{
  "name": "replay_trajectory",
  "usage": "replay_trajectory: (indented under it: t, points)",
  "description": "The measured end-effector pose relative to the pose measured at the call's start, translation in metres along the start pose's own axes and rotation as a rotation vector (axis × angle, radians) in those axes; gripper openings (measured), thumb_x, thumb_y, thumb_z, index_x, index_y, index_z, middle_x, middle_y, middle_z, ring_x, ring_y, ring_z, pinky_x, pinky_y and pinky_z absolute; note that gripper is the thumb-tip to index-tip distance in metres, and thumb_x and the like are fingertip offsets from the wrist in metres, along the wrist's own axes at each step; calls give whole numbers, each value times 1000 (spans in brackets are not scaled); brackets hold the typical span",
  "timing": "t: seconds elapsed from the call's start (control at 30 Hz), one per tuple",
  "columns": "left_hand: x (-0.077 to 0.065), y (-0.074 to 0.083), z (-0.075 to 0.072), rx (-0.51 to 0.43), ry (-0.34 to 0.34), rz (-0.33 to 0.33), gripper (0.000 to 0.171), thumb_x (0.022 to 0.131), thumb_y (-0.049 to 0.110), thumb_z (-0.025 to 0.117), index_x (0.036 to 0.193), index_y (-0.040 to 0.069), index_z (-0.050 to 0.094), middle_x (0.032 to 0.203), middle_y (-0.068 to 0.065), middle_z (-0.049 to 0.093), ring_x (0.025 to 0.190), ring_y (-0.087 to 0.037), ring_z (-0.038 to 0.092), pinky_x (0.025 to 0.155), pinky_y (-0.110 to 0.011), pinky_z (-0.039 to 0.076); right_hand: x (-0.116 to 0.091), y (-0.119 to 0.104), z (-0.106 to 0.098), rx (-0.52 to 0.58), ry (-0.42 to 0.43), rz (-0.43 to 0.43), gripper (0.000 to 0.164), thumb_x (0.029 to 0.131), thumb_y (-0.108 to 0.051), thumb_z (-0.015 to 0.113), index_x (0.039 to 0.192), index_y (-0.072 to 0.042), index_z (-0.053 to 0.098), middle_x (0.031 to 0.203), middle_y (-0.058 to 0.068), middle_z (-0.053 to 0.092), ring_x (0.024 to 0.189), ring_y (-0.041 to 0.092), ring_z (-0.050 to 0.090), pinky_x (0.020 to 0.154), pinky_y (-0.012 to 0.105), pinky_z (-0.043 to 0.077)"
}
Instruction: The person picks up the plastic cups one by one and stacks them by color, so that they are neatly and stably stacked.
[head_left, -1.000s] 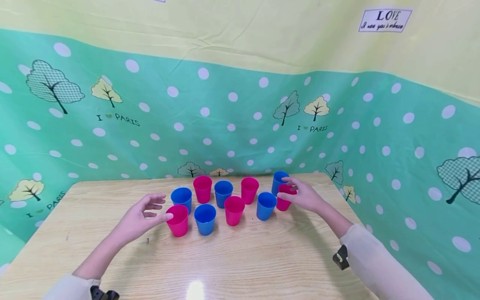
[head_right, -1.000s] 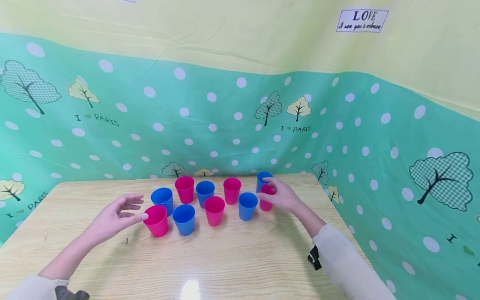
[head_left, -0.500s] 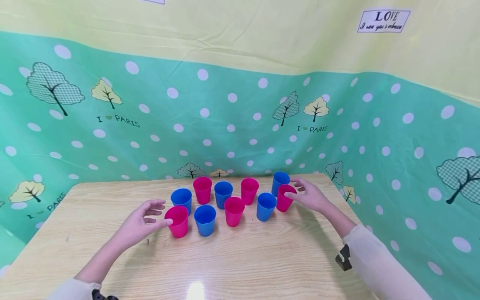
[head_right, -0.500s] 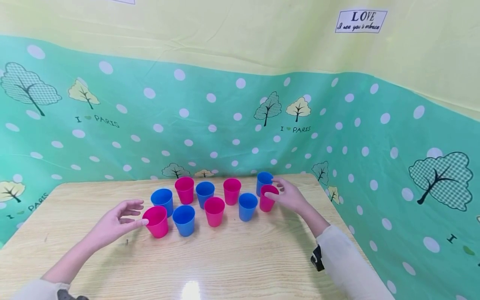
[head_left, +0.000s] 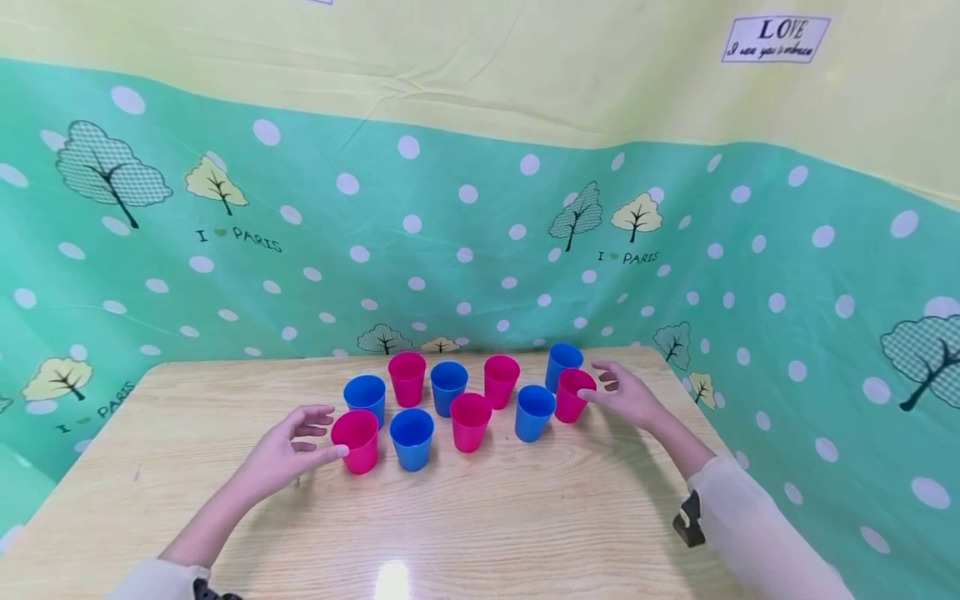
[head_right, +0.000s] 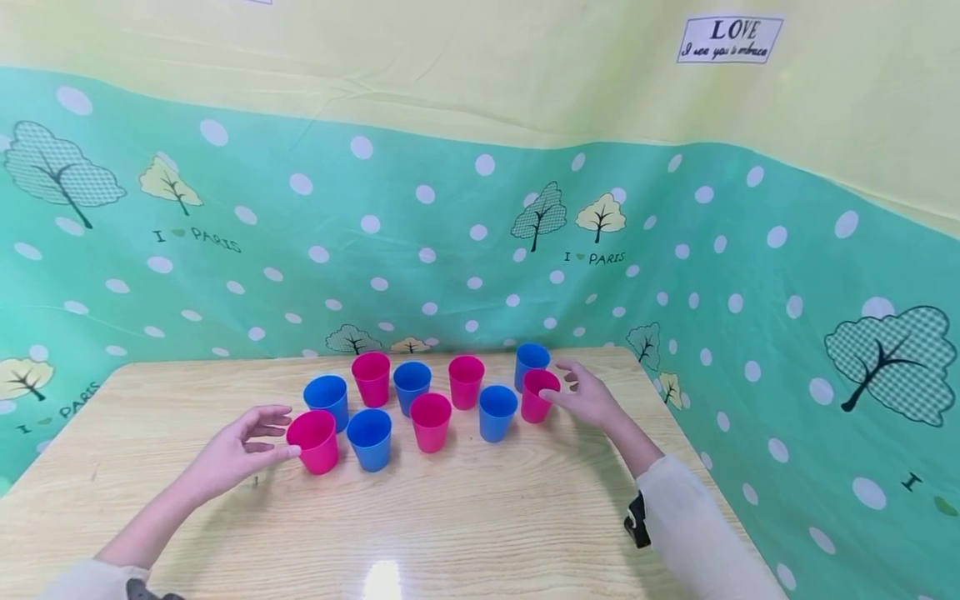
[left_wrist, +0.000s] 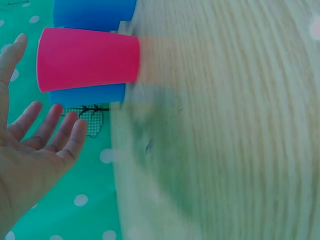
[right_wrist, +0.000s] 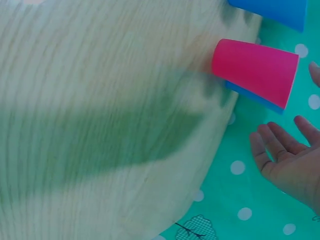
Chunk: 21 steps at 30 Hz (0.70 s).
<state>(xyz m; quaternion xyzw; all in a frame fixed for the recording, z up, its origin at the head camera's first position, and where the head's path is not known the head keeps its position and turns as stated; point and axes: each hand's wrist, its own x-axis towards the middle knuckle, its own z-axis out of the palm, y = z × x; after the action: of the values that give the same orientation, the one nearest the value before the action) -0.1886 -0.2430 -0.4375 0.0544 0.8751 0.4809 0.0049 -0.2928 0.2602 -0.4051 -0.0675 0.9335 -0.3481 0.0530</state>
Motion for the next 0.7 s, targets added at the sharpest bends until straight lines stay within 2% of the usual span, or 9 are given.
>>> replay_trajectory:
  t: [0.3,0.53,0.7]
  points:
    - [1,-10,9,-51,8,12,67,76,31,77,131,5,46,119,-14,59,106,-26,58,85,-33,53,0,11,11,54,18,22,78,81,-47,68,141,-8,35,133,22,48,118,40,48,95,49,45]
    - [2,-16,19,-84,0,-47,71,74,31,79,132,8,44,124,-14,56,107,-29,58,79,-23,51,1,19,23,138,26,39,79,81,-43,70,142,-7,33,131,21,49,113,36,51,89,42,50]
    - [5,-17,25,-75,-6,-77,72,74,35,78,132,10,44,124,-13,56,107,-28,56,80,-27,50,4,22,31,162,32,63,79,82,-43,69,141,-5,32,129,21,50,112,35,52,88,40,51]
